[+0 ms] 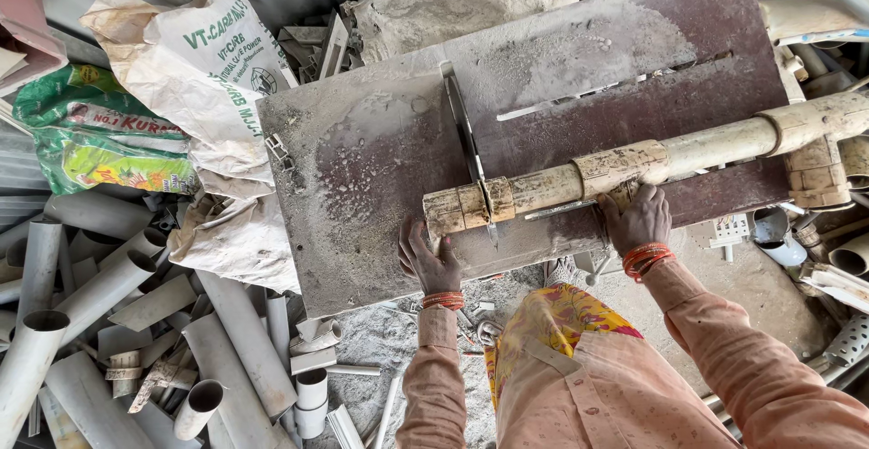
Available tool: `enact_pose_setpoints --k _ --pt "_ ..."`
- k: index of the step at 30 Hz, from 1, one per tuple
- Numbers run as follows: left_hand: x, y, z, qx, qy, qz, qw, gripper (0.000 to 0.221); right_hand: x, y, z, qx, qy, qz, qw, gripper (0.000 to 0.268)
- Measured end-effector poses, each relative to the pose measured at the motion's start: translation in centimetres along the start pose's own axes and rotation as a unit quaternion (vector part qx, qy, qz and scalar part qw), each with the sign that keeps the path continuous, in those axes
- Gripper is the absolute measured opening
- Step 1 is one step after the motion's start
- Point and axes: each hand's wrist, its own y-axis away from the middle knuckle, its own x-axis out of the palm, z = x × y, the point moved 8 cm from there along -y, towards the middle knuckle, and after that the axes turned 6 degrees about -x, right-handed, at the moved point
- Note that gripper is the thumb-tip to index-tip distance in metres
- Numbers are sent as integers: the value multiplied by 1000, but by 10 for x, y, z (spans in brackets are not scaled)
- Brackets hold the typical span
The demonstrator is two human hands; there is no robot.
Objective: The person uses a circular saw blade mounted on a table to cut pieces of bamboo and plastic pipes.
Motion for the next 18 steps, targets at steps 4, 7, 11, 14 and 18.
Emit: enact_pose_setpoints --k 4,7,11,14,18 --pt "1 -2 -4 21 -5 -16 1000 52 1 -5 0 -13 6 -15 1000 86" --pt "-1 0 -3 16 -14 -17 1000 54 6 -6 -4 -8 14 -9 1000 89" --pt "0 -3 -4 15 0 -23 1000 57 8 -13 -4 -9 25 -10 1000 92" --pt "0 -3 -4 20 9 -21 1000 57 9 -13 -4 -2 30 -7 1000 94" --pt "2 -4 -2 6 13 -4 1000 60 7 -14 -1 -3 31 -9 999 95"
